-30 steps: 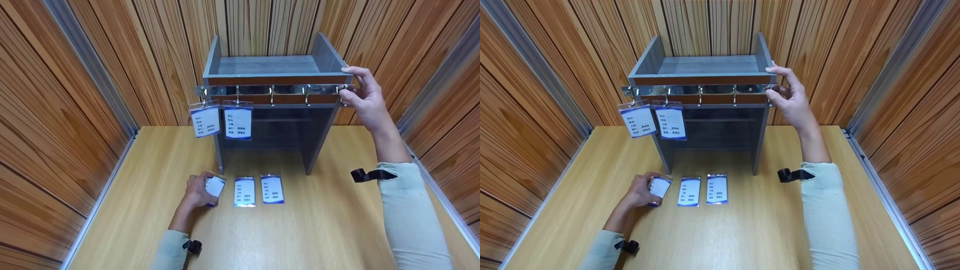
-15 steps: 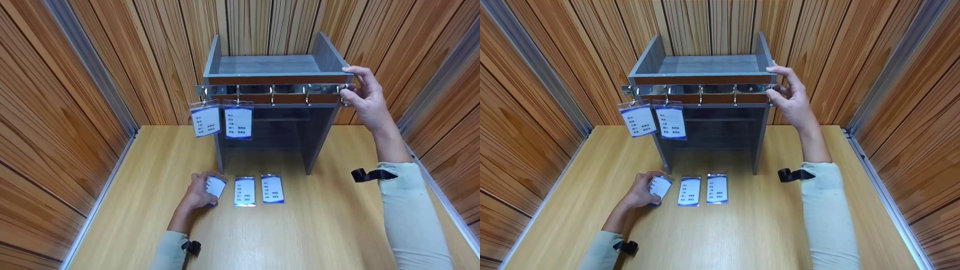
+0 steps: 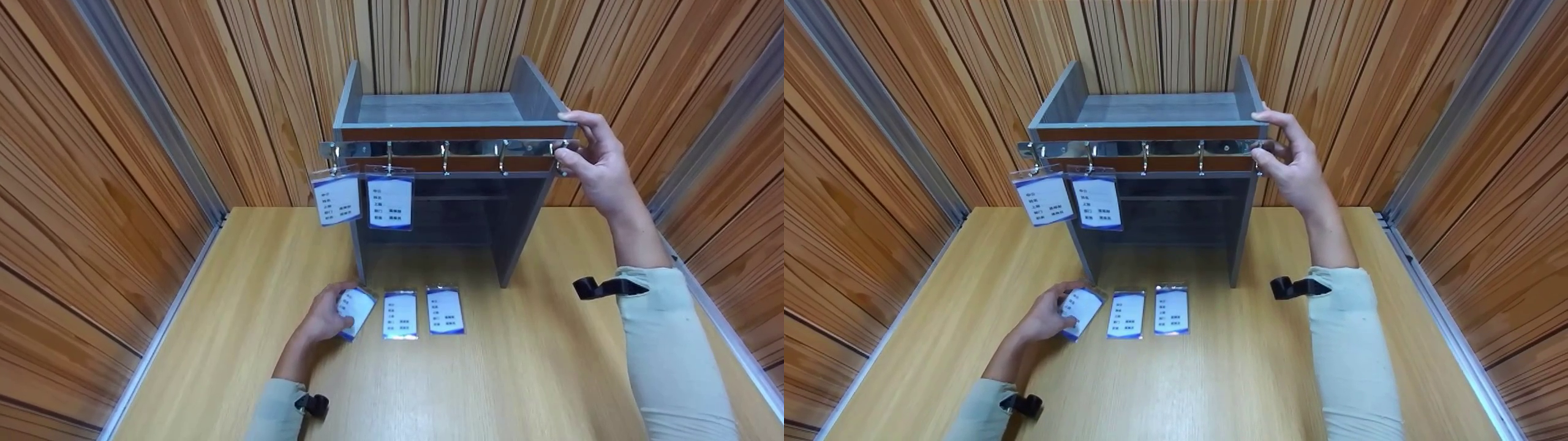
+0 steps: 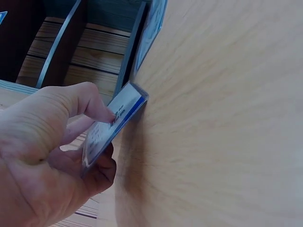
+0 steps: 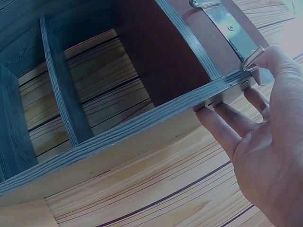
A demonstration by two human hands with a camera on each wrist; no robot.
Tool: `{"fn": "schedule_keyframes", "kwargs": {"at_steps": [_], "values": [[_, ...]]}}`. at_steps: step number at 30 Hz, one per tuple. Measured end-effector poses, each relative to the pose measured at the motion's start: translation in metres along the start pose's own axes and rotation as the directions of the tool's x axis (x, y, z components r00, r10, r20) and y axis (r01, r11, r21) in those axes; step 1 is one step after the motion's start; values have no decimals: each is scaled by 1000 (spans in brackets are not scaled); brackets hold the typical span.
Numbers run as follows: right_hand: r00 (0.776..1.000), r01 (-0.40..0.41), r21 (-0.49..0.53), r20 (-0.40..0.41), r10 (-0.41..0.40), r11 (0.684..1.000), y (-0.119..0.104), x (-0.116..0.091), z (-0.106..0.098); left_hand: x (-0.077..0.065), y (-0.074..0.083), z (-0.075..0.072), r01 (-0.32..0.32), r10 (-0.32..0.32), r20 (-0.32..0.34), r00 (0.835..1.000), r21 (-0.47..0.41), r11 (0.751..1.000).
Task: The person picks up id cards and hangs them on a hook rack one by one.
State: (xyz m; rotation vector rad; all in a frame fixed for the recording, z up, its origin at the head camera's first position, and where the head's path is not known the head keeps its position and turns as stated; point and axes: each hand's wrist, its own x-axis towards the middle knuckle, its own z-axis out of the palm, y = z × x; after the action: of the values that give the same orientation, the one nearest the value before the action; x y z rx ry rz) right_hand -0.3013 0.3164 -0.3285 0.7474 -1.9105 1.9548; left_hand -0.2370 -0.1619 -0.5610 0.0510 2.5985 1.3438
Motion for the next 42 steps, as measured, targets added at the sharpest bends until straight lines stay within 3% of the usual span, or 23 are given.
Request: {"fn": "schedule_keyframes", "kwargs": {"at_steps": [20, 33, 42], "values": [[999, -31, -22, -37, 30, 999, 2, -1, 0, -5, 6, 2, -34, 41, 46, 998, -143, 989], [1000, -12, -6, -16, 12, 1000, 0, 1, 1, -4, 18, 11, -168, 179, 60, 982, -152, 974], [999, -28, -27, -35, 27, 999, 0, 0, 0, -4, 31, 18, -173, 190, 77, 979, -188, 967]]}}
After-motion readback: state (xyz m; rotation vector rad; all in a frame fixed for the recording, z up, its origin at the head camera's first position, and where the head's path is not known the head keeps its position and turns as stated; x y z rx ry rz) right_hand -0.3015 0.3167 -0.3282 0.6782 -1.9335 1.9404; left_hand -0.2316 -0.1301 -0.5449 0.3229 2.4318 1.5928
